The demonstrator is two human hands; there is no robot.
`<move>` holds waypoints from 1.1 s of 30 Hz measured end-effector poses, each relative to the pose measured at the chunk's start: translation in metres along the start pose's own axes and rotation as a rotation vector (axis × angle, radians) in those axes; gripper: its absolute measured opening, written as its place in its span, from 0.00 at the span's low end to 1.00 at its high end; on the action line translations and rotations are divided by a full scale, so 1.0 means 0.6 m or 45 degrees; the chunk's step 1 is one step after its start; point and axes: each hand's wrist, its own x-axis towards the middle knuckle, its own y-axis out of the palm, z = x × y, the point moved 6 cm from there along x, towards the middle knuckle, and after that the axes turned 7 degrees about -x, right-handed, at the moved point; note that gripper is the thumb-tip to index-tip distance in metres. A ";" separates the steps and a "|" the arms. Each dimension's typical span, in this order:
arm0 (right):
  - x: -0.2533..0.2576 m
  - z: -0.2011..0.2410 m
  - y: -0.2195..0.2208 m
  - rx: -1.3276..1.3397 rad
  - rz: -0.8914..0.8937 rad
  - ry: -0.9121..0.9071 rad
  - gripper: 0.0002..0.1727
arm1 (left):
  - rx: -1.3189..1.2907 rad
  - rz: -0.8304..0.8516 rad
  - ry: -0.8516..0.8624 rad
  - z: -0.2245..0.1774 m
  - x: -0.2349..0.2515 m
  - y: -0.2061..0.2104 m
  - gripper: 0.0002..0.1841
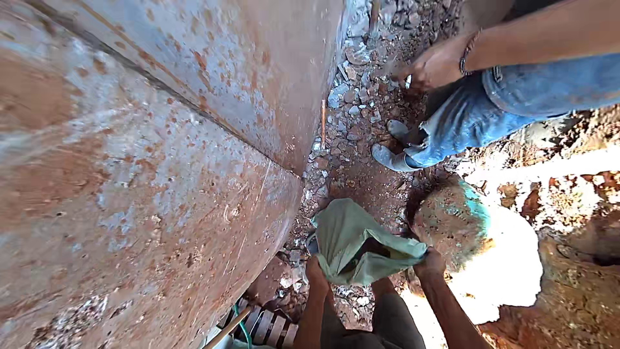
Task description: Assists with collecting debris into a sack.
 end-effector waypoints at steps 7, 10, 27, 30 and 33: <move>-0.084 0.132 -0.016 -0.196 0.090 -0.118 0.11 | -0.028 0.020 0.006 -0.144 -0.056 0.003 0.11; -0.126 0.191 -0.039 -0.220 0.175 -0.188 0.16 | -0.125 0.105 0.074 -0.207 -0.091 -0.010 0.15; 0.115 0.035 0.043 -0.483 0.000 -0.028 0.20 | -0.178 -0.337 -0.137 -0.024 0.130 0.040 0.20; 0.110 0.049 0.012 -0.927 0.061 -0.089 0.23 | -0.004 -0.313 -0.128 -0.014 0.133 -0.008 0.24; 0.097 0.065 0.005 -1.377 0.120 -0.229 0.22 | 0.243 -0.224 -0.108 -0.025 0.131 -0.037 0.27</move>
